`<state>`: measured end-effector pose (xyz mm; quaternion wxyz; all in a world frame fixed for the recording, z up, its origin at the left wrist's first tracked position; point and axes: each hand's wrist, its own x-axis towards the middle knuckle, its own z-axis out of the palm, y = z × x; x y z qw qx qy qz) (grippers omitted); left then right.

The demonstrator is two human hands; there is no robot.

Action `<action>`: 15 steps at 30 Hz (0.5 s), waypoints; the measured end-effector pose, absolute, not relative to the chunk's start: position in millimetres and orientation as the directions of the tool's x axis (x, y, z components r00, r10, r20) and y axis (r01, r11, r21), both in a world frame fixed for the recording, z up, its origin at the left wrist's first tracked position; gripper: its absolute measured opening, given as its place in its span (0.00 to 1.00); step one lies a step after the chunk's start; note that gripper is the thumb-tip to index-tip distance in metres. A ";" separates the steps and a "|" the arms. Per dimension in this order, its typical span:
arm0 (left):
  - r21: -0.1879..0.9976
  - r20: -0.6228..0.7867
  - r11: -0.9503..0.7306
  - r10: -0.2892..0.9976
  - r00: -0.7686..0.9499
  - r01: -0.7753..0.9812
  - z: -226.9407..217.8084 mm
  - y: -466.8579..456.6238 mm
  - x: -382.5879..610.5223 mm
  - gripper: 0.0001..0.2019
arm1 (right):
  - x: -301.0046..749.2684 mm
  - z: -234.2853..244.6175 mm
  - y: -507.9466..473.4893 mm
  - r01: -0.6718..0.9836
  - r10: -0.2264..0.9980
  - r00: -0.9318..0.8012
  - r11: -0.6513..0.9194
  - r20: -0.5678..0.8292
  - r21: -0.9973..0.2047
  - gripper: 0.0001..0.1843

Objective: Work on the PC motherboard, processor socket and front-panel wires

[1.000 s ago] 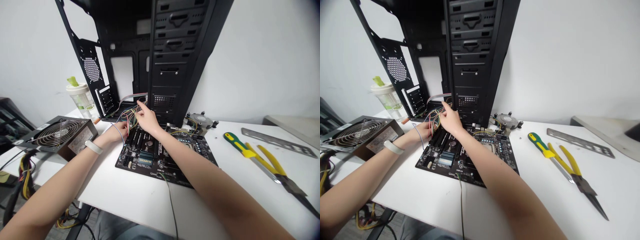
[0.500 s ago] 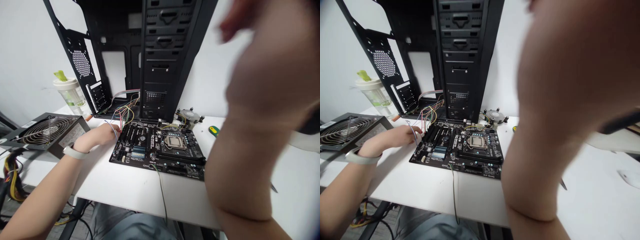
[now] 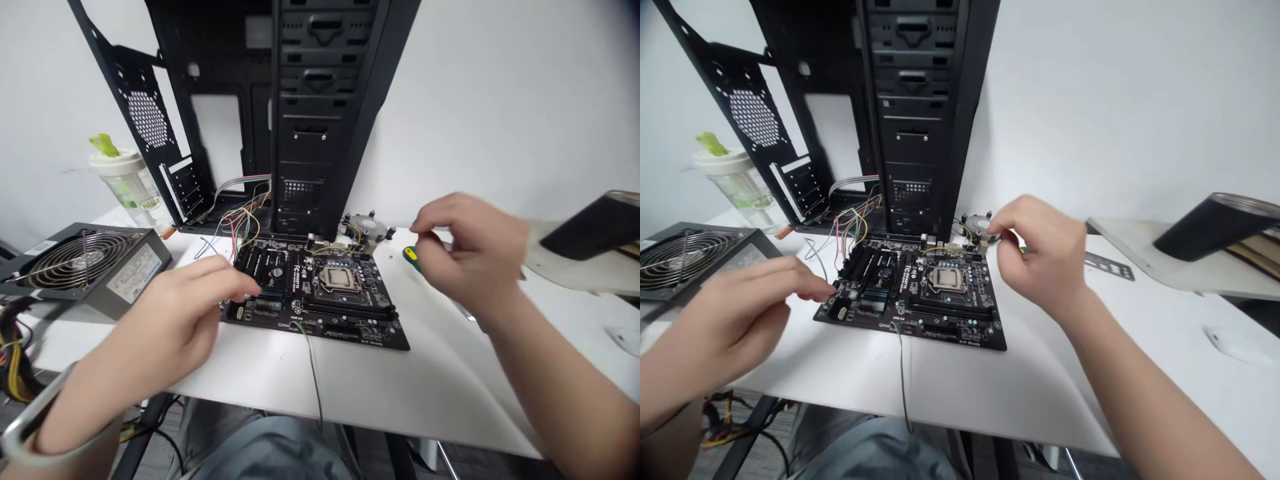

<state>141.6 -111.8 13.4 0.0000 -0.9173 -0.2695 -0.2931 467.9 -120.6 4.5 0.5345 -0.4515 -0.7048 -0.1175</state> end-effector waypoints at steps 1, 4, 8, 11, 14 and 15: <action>0.142 0.578 -0.888 0.433 0.692 0.438 15.7 -111.4 151.5 0.18 | 473.6 -5.6 -116.6 0.716 0.574 0.035 0.557 0.818 -0.421 0.10; 0.050 0.650 -0.923 0.321 0.688 0.383 16.4 -97.7 176.0 0.16 | 491.0 -28.8 -108.4 0.621 0.673 0.124 0.520 0.729 -0.587 0.08; -0.014 0.686 -0.941 0.236 0.688 0.337 7.4 -71.0 192.3 0.10 | 501.2 -29.1 -109.6 0.416 0.725 0.218 0.537 0.654 -0.734 0.09; -0.018 0.675 -0.942 0.236 0.699 0.336 -1.3 -61.5 198.1 0.09 | 500.0 -18.2 -112.4 0.281 0.732 0.280 0.556 0.621 -0.782 0.13; -0.025 0.639 -0.949 0.227 0.735 0.315 -9.3 -60.1 202.8 0.08 | 498.3 -12.8 -113.4 0.181 0.756 0.325 0.539 0.568 -0.822 0.14; -0.028 0.628 -0.953 0.219 0.747 0.303 -12.2 -60.0 204.5 0.08 | 498.6 -13.3 -113.4 0.157 0.768 0.348 0.518 0.538 -0.841 0.14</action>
